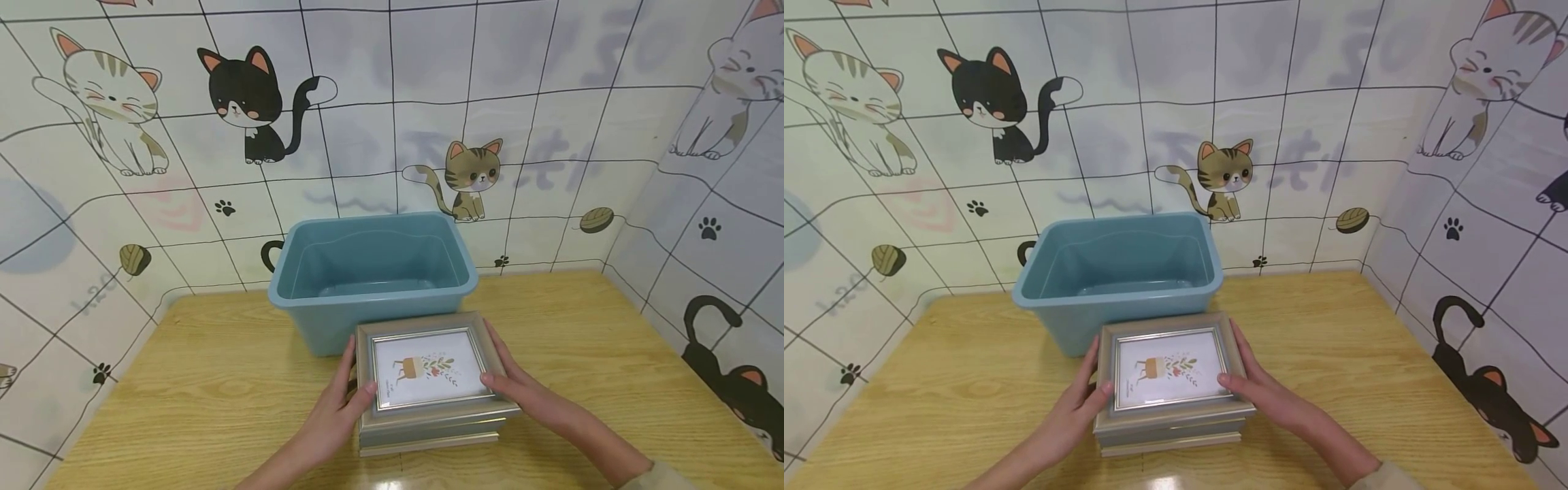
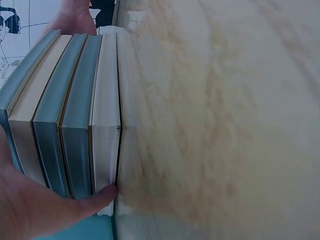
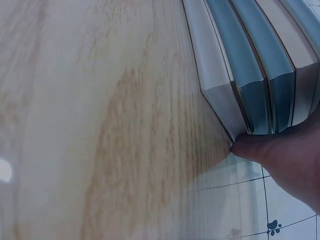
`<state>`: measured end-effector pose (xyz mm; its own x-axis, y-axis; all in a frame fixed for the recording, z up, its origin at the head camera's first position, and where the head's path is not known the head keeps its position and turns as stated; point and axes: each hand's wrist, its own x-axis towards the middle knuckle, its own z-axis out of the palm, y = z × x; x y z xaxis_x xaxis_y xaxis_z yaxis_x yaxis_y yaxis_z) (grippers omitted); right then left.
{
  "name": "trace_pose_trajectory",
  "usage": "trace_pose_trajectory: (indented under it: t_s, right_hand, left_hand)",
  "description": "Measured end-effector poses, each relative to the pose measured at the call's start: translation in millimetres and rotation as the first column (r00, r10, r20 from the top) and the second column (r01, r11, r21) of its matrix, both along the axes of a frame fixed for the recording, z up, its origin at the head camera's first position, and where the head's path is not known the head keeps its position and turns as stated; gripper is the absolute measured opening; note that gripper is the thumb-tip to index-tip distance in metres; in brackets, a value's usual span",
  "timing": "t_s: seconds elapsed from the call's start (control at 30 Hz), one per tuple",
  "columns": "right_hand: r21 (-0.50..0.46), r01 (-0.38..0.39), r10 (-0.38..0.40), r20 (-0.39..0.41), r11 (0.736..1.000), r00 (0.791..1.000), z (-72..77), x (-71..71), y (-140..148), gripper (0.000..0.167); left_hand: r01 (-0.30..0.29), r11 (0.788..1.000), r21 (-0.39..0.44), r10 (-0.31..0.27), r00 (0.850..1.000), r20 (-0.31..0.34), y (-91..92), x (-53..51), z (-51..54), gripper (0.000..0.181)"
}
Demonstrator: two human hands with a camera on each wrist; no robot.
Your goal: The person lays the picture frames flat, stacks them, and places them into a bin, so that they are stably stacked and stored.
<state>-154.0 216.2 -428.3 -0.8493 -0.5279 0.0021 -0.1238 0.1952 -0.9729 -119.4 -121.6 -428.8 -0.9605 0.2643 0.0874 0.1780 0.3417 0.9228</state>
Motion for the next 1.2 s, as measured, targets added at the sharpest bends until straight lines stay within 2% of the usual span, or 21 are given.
trace_pose_trajectory:
  t_s: [0.43, 0.77, 0.9, 1.03, 1.2]
  right_hand:
    - [-0.007, 0.018, -0.018, -0.024, 1.0, 1.0, -0.2, 0.1, -1, 0.084]
    - [-0.101, 0.057, -0.062, -0.048, 0.993, 0.997, -7.4, 4.3, -7, 0.09]
    - [-0.131, 0.059, -0.07, -0.081, 0.99, 0.994, -9.4, 6.8, -7, 0.09]
    - [-0.182, 0.039, -0.06, -0.111, 0.982, 0.992, -11.0, 10.6, -7, 0.09]
    - [-0.235, -0.005, -0.031, -0.148, 0.972, 0.989, -15.1, 18.2, -8, 0.087]
  left_hand:
    - [0.001, 1.0, -0.029, -0.001, 1.0, -0.03, 2.0, -1.6, -1.1, 0.08]
    - [0.013, 0.999, 0.053, -0.011, 0.999, -0.051, 2.6, -1.8, -4.4, 0.08]
    - [0.025, 0.997, 0.078, -0.02, 0.997, -0.069, 2.7, -0.2, -7.0, 0.08]
    - [0.044, 0.993, 0.11, -0.034, 0.996, -0.087, 2.3, 3.6, -9.1, 0.081]
    - [0.099, 0.981, 0.167, -0.076, 0.987, -0.138, 1.5, 7.7, -13.6, 0.084]
